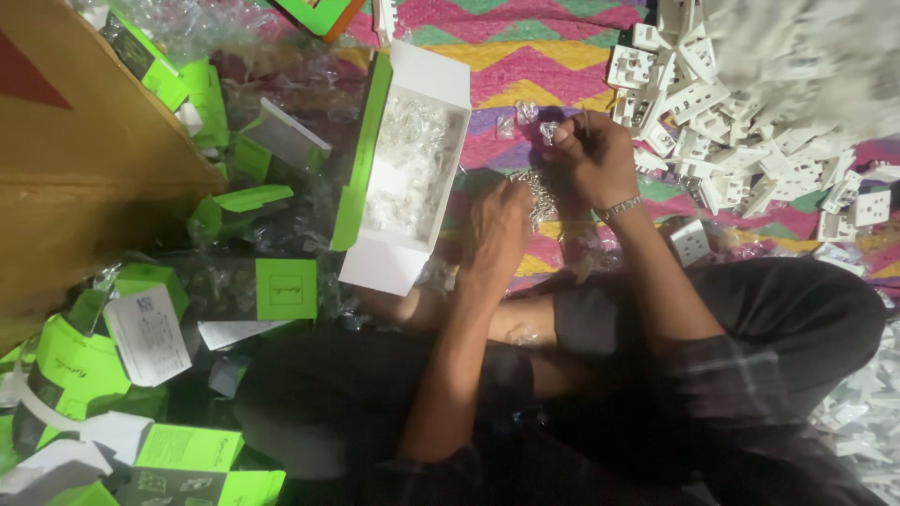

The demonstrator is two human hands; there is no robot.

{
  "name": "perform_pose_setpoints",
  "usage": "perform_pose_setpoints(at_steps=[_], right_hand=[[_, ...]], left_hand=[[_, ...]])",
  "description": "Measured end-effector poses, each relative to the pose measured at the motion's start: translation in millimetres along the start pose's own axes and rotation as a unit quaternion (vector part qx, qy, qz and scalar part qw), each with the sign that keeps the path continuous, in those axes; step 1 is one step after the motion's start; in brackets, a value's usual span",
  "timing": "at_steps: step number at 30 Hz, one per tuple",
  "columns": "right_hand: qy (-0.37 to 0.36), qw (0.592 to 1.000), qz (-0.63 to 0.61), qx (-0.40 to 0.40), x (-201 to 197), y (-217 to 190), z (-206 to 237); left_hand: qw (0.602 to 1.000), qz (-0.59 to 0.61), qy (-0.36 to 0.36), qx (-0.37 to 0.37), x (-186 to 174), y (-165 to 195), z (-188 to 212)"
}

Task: The person sits on a colorful mat and repeatedly picks up small metal screws from a plastic bag, separating them by hand and placing them into a small pile on the mat. The person handles the screws one by one, occasionally adjusting the pile.

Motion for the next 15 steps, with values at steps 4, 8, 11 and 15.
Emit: perform_pose_setpoints(at_steps=[4, 8, 11, 15], right_hand=[[-0.026, 0.996, 0.081, 0.002, -10.3, -39.1, 13.2], [-0.068, 0.973, 0.218, -0.039, -38.2, -78.8, 50.4], [-0.050, 0.963, 0.264, -0.031, -44.6, -77.9, 69.0], [-0.066, 0.943, 0.324, -0.045, -33.6, -57.9, 70.0]], left_hand=[[0.999, 0.029, -0.009, -0.032, 0.4, -1.0, 0.3], [1.000, 0.011, 0.000, -0.020, 0.0, 2.1, -2.3], [0.999, 0.034, 0.020, 0.007, -4.1, 3.5, -4.9], [0.996, 0.047, 0.075, 0.019, -16.1, 3.0, -1.3]])
Point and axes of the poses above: each hand's wrist, its own z-axis away from the middle knuckle, its own x-axis out of the palm, y = z × x, the point moved 4 cm from there along -z, towards the middle knuckle, and after that the axes turned 5 degrees about -x, right-handed, at the moved point
